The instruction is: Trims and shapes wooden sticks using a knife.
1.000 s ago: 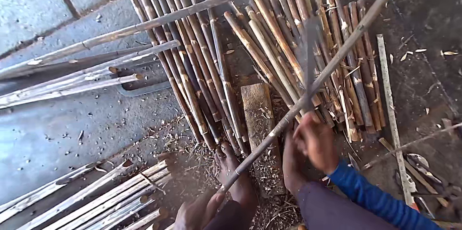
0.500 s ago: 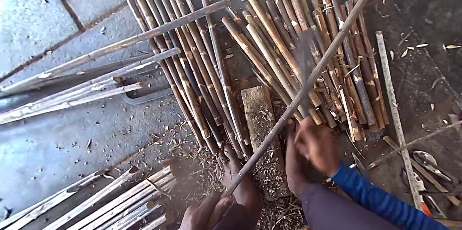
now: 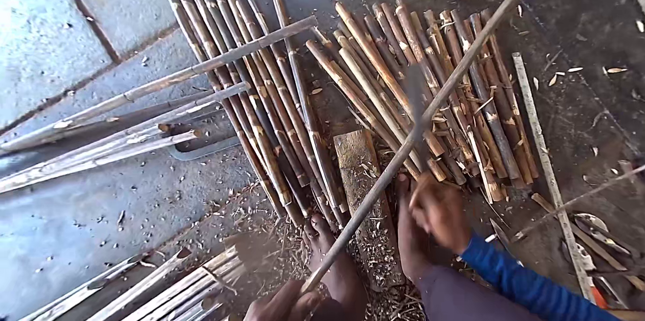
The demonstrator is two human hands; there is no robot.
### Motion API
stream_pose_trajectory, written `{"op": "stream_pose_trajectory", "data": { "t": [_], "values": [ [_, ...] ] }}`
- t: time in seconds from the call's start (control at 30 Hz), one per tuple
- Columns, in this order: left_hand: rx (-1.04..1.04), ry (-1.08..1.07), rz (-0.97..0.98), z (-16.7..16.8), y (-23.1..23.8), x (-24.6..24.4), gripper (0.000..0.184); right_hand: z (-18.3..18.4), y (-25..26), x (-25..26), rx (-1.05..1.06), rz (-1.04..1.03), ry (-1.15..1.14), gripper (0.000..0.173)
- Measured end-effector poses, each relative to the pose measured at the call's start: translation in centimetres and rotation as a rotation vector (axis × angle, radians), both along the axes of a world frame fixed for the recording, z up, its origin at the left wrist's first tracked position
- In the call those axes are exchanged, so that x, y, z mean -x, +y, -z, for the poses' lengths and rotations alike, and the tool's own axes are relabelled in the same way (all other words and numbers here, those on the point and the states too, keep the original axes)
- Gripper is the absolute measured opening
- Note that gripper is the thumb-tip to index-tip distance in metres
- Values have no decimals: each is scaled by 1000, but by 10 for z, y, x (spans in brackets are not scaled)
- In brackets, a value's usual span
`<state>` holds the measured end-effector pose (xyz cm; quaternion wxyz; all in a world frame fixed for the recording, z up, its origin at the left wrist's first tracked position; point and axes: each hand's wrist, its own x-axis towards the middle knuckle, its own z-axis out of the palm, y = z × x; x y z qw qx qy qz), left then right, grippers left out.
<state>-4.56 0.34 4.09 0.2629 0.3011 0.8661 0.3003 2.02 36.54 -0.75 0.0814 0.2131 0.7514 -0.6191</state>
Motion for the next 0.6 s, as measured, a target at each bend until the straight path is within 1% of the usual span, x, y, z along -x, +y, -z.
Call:
{"op": "stream_pose_trajectory", "data": {
  "t": [0.03, 0.07, 0.1, 0.13, 0.17, 0.2, 0.23, 0.27, 0.3, 0.33, 0.37, 0.4, 0.43, 0.47, 0.5, 0.53, 0.57, 0.6],
  "values": [
    [7, -9, 4, 1, -1, 3, 53, 1, -6, -5, -58, -169, -5, 51],
    [26, -22, 12, 1, -2, 5, 54, 2, -12, -9, -128, -279, 10, 60],
    [44, -40, 21, 1, -3, 9, 56, 0, -10, -8, -156, -300, -2, 60],
    [54, -62, 25, 0, -3, 12, 57, -3, -4, -4, -93, -198, -25, 53],
    [49, -91, 22, -2, -4, 12, 57, -3, 0, 1, 13, -29, -14, 46],
    [29, -113, 18, -3, -6, 12, 56, -3, 1, 4, 99, 75, -3, 46],
    [4, -121, 17, -4, -6, 13, 54, -1, -1, 4, 100, 42, 7, 46],
    [-12, -112, 19, -3, -5, 16, 53, 0, -5, -1, 33, -108, 8, 45],
    [-12, -99, 17, -3, -5, 17, 52, 0, -12, -6, -82, -272, 14, 56],
    [-7, -83, 11, -3, -4, 19, 52, 0, -15, -7, -158, -341, 17, 62],
    [-6, -66, 3, -4, -2, 22, 52, 0, -10, -5, -150, -286, 10, 56],
    [-8, -48, -1, -4, -1, 23, 51, -1, -3, -1, -50, -129, 0, 44],
    [-12, -33, -5, -5, -2, 22, 51, -2, -2, 4, 53, 40, 7, 41],
    [-17, -19, -7, -6, -3, 21, 51, -3, -4, 6, 97, 95, 0, 43],
    [-24, -8, -6, -6, -3, 21, 51, -2, -8, 5, 63, 29, -14, 42],
    [-26, -10, -1, -4, -5, 22, 52, 0, -14, 2, 16, -62, -54, 49],
    [-29, -24, 2, -2, -7, 21, 52, 1, -17, -2, 6, -103, -76, 52],
    [-35, -33, 5, 1, -7, 21, 52, 4, -14, -3, -23, -76, -58, 50]
  ]
}}
